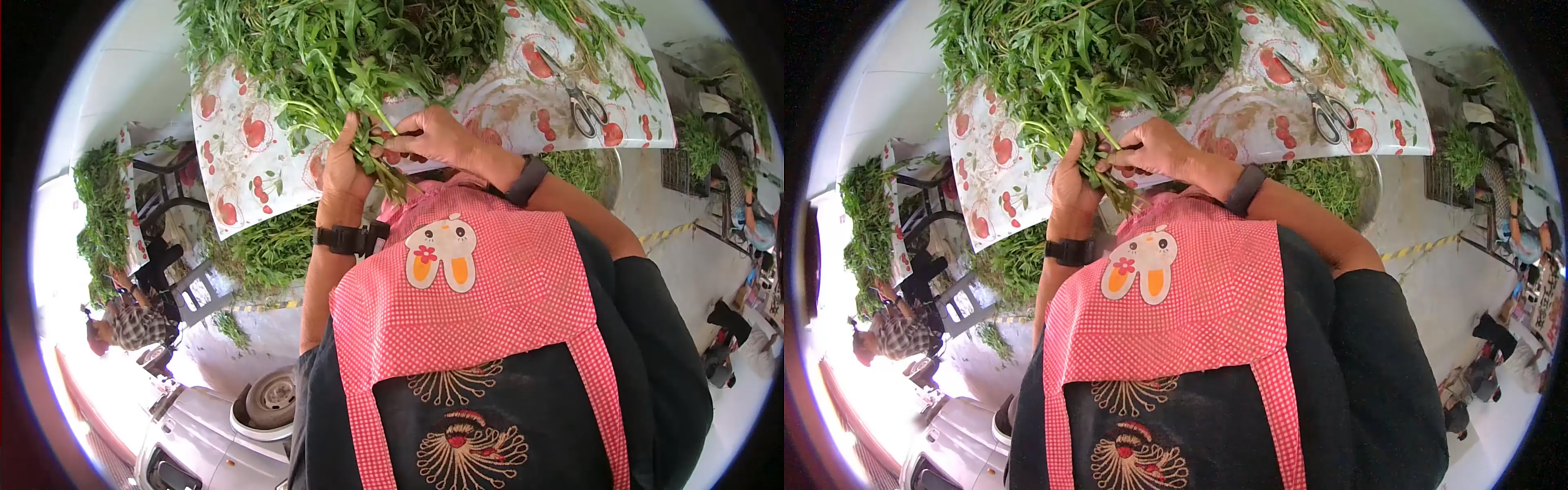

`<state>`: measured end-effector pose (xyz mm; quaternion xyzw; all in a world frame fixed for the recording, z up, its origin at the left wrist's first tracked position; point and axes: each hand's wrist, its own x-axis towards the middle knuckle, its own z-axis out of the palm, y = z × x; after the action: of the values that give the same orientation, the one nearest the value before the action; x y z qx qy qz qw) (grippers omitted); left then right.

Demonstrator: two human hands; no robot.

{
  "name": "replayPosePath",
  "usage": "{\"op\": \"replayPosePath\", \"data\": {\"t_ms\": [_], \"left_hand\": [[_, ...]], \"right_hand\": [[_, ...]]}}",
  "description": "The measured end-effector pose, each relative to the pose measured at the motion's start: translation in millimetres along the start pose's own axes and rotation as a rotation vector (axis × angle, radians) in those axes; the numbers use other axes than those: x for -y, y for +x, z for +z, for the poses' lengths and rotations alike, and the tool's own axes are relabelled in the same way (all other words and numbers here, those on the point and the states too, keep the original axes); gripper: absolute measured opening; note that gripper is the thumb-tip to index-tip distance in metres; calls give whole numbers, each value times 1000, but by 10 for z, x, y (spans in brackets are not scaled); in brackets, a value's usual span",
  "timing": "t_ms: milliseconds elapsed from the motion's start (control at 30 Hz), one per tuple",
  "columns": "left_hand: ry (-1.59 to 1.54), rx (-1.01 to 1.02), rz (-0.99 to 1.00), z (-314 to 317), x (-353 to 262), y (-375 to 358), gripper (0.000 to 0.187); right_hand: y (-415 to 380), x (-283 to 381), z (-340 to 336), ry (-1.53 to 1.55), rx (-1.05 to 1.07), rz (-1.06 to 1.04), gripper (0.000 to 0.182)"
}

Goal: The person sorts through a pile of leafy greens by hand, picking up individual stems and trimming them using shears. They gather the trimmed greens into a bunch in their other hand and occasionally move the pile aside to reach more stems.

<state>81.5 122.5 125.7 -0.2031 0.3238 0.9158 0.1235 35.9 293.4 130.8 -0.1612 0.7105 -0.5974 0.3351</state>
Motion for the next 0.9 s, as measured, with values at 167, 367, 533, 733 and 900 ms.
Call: {"op": "replayPosePath", "data": {"t_ms": [167,367,533,733,900], "left_hand": [[11,-120,59,28,43,97,36],[17,-40,16,-38,84,209,37],[-47,-70,82,66,-91,78,25],[-16,-102,259,-44,-387,38,19],[-72,-305,267,-465,-255,269,23]], "right_hand": [[-72,-99,66,-278,-93,-280,23],[-71,-138,71,-335,-17,-233,22],[-14,-240,92,-453,-40,-246,25],[272,-655,23,-1004,-188,-797,39],[17,-710,71,-829,306,-407,51]]}}
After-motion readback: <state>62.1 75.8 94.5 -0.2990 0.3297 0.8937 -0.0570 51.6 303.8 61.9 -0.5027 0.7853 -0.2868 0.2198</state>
